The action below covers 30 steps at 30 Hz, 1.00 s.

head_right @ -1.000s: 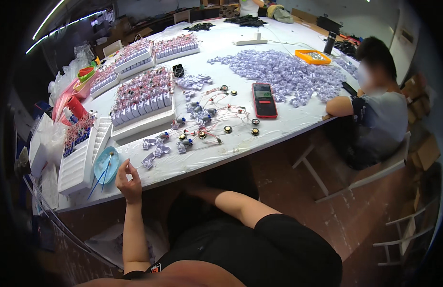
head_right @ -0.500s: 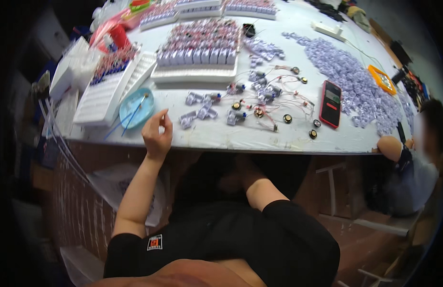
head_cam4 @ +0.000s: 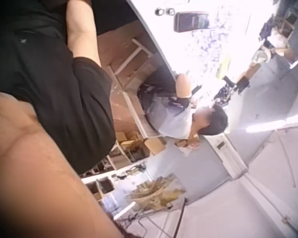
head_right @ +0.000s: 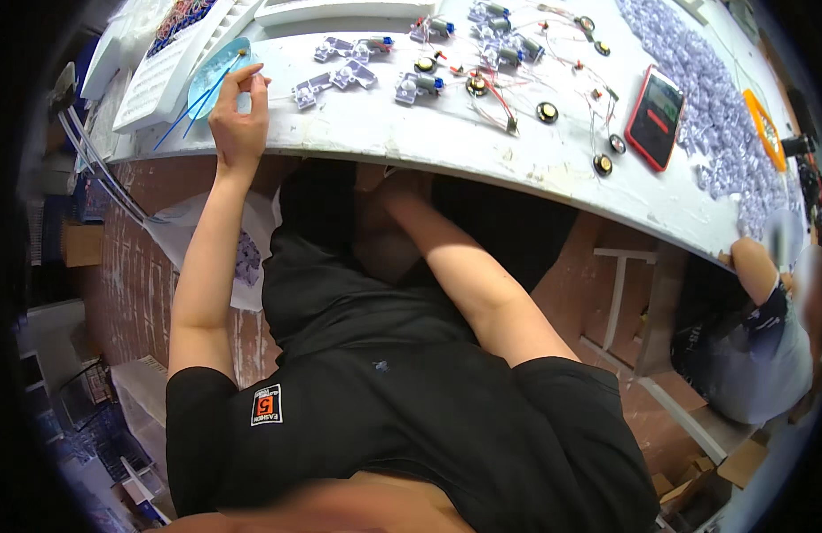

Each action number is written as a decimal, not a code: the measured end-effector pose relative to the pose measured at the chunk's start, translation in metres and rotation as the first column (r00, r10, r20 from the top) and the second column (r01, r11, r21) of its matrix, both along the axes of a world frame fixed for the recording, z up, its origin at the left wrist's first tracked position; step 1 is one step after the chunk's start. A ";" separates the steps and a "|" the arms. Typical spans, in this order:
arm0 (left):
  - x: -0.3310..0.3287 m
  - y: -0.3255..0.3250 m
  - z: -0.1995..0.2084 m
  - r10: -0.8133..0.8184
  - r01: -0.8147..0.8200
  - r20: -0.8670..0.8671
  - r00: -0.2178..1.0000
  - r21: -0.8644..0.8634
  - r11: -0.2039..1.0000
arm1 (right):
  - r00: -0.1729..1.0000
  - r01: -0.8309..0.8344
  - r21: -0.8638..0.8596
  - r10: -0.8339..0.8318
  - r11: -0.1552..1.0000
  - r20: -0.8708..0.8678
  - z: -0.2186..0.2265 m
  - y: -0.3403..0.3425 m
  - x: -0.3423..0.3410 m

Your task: Assembling small electronic parts with wires and plastic housings at a workbench.

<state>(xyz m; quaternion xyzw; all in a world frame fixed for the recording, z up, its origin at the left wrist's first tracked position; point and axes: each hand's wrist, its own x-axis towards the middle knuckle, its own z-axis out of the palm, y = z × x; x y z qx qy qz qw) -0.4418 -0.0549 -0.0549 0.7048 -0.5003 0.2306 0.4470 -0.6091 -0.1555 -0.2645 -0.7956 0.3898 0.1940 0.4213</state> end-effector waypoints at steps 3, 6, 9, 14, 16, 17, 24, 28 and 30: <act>-0.007 -0.005 0.002 -0.001 0.001 -0.031 1.000 0.003 1.000 | 0.999 0.036 0.025 -0.036 0.999 -0.029 0.004 0.031 -0.009; -0.006 -0.012 -0.001 -0.033 0.033 -0.006 0.999 0.037 0.999 | 0.994 0.090 0.037 -0.088 0.995 -0.058 0.009 0.037 -0.009; -0.003 -0.007 0.001 -0.030 0.037 -0.094 0.995 0.073 0.997 | 0.989 0.114 0.044 -0.110 0.992 -0.099 0.011 0.054 -0.015; 0.009 -0.004 -0.003 -0.067 0.067 -0.175 0.982 -0.006 0.998 | 0.974 0.158 0.035 -0.150 0.987 -0.171 0.011 0.036 -0.026; 0.012 0.016 -0.002 -0.050 0.051 -0.197 0.979 0.001 0.999 | 0.976 0.135 0.041 -0.126 0.990 -0.179 0.012 0.034 -0.023; 0.012 0.024 -0.003 -0.067 0.066 -0.221 0.973 -0.008 0.998 | 0.978 0.116 0.045 -0.106 0.992 -0.178 0.012 0.036 -0.026; 0.041 0.013 0.061 -0.089 0.077 -0.136 0.987 -0.088 0.993 | 0.828 -0.516 -0.152 0.445 0.843 -0.340 -0.116 -0.017 -0.031; 0.162 0.057 0.115 0.065 -0.112 -0.218 0.974 -0.211 0.971 | 0.897 -0.426 -0.186 0.385 0.885 -0.218 0.036 0.012 -0.005; 0.219 0.042 0.122 0.037 -0.100 -0.285 0.958 -0.211 0.972 | 0.953 -0.170 -0.509 0.272 0.844 0.134 -0.032 0.009 -0.024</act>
